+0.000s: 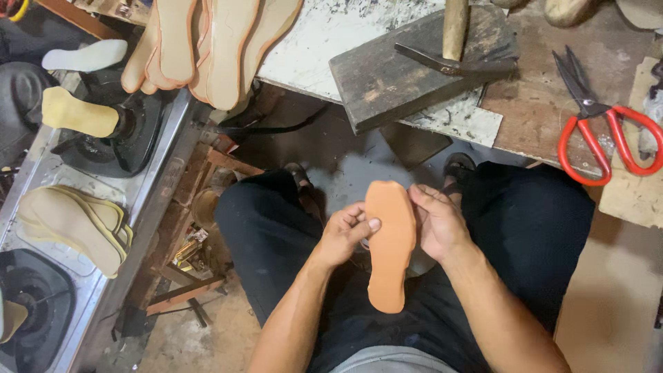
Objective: The person sits at a shoemaking bench and assembles sandal insoles. They peel an orange foam layer off an insole, trim the insole edge with scissors, then hold the layered insole against a wooden block and hammer it to press the layers together, working through several insoles one at a time.
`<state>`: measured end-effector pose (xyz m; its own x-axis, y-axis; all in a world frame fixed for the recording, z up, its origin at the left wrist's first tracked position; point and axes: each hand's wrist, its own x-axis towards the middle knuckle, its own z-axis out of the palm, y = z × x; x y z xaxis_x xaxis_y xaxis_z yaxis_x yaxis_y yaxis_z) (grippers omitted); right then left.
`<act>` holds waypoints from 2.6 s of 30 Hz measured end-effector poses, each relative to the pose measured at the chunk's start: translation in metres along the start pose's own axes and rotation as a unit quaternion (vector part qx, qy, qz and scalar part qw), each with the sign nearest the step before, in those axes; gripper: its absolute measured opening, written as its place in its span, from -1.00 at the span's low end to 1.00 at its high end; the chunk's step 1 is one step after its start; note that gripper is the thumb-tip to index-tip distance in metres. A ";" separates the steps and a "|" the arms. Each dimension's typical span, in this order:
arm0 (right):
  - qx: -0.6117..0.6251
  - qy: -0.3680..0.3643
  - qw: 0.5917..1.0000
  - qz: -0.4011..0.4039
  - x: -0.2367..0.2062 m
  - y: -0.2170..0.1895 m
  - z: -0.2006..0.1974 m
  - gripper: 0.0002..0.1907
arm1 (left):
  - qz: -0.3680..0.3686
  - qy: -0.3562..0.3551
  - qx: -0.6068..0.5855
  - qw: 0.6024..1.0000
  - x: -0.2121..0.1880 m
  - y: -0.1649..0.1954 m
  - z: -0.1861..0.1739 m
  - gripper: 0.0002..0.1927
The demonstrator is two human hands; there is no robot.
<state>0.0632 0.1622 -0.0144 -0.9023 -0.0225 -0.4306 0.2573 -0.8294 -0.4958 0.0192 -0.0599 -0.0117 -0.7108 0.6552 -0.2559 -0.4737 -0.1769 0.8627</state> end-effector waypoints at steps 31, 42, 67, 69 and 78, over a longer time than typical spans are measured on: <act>0.012 -0.025 1.000 -0.004 0.003 0.021 -0.004 -0.86 | -0.015 -0.006 -0.160 0.987 0.000 0.010 0.010 -0.59; -0.051 -0.040 0.997 0.036 -0.003 0.020 0.010 -0.88 | 0.019 0.009 -0.137 0.990 0.004 0.004 0.005 -0.64; -0.126 -0.016 0.992 0.005 -0.011 0.015 0.018 -0.79 | 0.073 0.115 -0.122 0.983 0.007 0.000 0.000 -0.72; -0.166 -0.029 0.986 -0.020 -0.010 0.020 0.013 -0.88 | 0.061 0.130 -0.134 0.981 0.007 -0.001 -0.001 -0.72; -0.011 0.015 0.999 0.037 -0.008 0.020 0.012 -0.79 | 0.076 0.100 -0.197 0.972 0.006 0.003 0.003 -0.71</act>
<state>0.0718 0.1390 -0.0117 -0.8698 -0.0662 -0.4889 0.3309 -0.8133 -0.4786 0.0151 -0.0543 -0.0094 -0.8565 0.4501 -0.2527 -0.4898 -0.5539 0.6732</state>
